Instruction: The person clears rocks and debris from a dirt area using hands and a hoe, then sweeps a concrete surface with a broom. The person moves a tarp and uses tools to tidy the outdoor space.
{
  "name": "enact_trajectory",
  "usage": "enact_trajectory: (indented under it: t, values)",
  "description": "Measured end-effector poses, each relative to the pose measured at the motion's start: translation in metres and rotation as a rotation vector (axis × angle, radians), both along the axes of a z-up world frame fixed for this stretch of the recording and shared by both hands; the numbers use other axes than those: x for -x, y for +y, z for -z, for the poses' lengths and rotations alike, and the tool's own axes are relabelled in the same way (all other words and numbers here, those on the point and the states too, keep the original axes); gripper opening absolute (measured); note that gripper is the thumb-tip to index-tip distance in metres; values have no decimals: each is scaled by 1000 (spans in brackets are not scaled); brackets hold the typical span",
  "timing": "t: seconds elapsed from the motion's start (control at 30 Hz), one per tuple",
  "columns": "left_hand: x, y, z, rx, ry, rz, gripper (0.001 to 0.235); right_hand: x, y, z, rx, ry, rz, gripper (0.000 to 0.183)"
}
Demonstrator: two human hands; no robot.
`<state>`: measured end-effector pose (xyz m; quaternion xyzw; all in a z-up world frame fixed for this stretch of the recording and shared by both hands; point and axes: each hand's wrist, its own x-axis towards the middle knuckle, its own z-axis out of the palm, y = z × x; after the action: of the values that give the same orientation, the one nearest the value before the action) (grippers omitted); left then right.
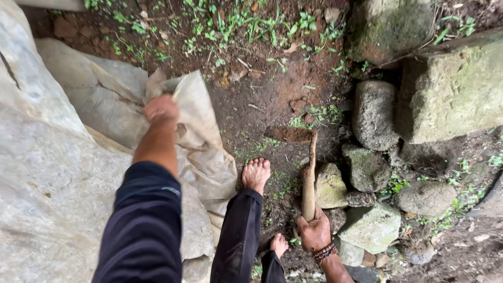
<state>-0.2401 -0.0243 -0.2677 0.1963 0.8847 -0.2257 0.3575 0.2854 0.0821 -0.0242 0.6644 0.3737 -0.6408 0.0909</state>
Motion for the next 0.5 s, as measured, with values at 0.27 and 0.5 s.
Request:
enact_trajectory:
  t: [0.27, 0.5]
  values:
    - [15, -134, -63, 190, 129, -192, 43, -6, 3, -4, -58, -34, -86, 34]
    - [-9, -129, -96, 183, 186, -78, 72, -19, 16, -4, -83, -212, -277, 23]
